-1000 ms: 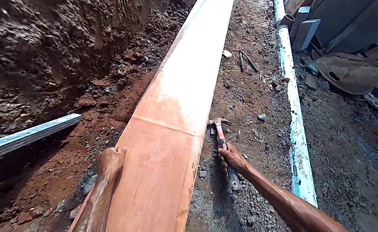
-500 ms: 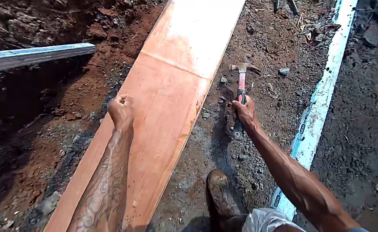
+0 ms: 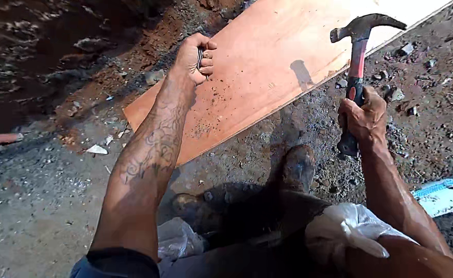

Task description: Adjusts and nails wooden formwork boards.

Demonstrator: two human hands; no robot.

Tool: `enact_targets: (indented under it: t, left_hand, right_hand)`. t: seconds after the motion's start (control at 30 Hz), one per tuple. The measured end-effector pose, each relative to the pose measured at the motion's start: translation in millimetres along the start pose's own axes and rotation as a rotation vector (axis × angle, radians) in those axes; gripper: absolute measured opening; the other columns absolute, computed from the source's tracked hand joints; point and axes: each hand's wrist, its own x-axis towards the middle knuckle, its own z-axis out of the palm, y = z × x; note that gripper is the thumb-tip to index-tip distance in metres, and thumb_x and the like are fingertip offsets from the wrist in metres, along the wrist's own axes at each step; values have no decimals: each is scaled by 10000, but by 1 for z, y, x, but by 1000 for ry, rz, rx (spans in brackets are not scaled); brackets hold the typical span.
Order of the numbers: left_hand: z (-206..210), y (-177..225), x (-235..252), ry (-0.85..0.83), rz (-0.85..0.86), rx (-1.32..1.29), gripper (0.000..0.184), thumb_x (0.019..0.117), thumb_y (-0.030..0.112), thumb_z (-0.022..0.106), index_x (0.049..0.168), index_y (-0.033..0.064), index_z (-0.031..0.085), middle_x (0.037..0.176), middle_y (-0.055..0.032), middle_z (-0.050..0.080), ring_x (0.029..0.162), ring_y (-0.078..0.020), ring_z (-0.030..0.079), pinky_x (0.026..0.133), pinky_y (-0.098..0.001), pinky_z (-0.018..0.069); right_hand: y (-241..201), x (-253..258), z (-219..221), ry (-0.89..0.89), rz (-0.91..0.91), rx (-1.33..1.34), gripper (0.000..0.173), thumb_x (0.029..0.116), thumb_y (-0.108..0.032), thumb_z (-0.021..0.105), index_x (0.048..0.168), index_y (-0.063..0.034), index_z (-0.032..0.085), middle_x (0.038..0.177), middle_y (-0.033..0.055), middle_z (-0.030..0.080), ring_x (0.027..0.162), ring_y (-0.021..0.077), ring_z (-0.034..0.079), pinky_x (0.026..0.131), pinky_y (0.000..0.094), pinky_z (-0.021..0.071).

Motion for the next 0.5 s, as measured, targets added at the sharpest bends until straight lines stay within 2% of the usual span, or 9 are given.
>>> enact_targets:
  t: [0.1,0.2,0.33,0.43,0.5]
  left_hand:
    - [-29,-4,-21,32,7,-53,210,1015,150,400,944,85,587,573,51,395,400,-29,327,364,-151,271]
    - [-69,-2,-46,116,15,-29,221,1024,115,432,995,36,636,589,28,425,391,-39,328,347,-150,269]
    - [-117,5,-72,205,25,117,199,1013,111,462,1039,56,651,604,37,423,396,-37,329,353,-146,278]
    - [-147,6,-86,259,37,170,163,995,88,489,1013,80,651,599,50,419,395,-23,331,353,-139,277]
    - [-161,-3,-95,290,34,162,142,991,102,519,974,105,660,587,63,413,393,-19,327,354,-139,274]
  right_hand:
    - [1,0,13,-84,-8,-43,414,1006,-361,583,1335,-112,549,825,79,630,549,182,570,547,448,524]
    - [11,2,27,-102,-5,-51,436,999,-346,577,1348,-88,539,815,63,616,552,149,567,566,412,535]
    - [22,-4,39,2,33,33,473,997,-233,559,1414,-30,466,778,4,579,517,60,545,533,275,533]
    - [29,-4,46,118,78,14,495,993,-169,536,1440,15,430,836,31,574,553,61,549,566,268,532]
    - [29,-12,43,197,99,-70,475,985,-146,535,1420,29,464,917,101,625,615,110,595,630,320,555]
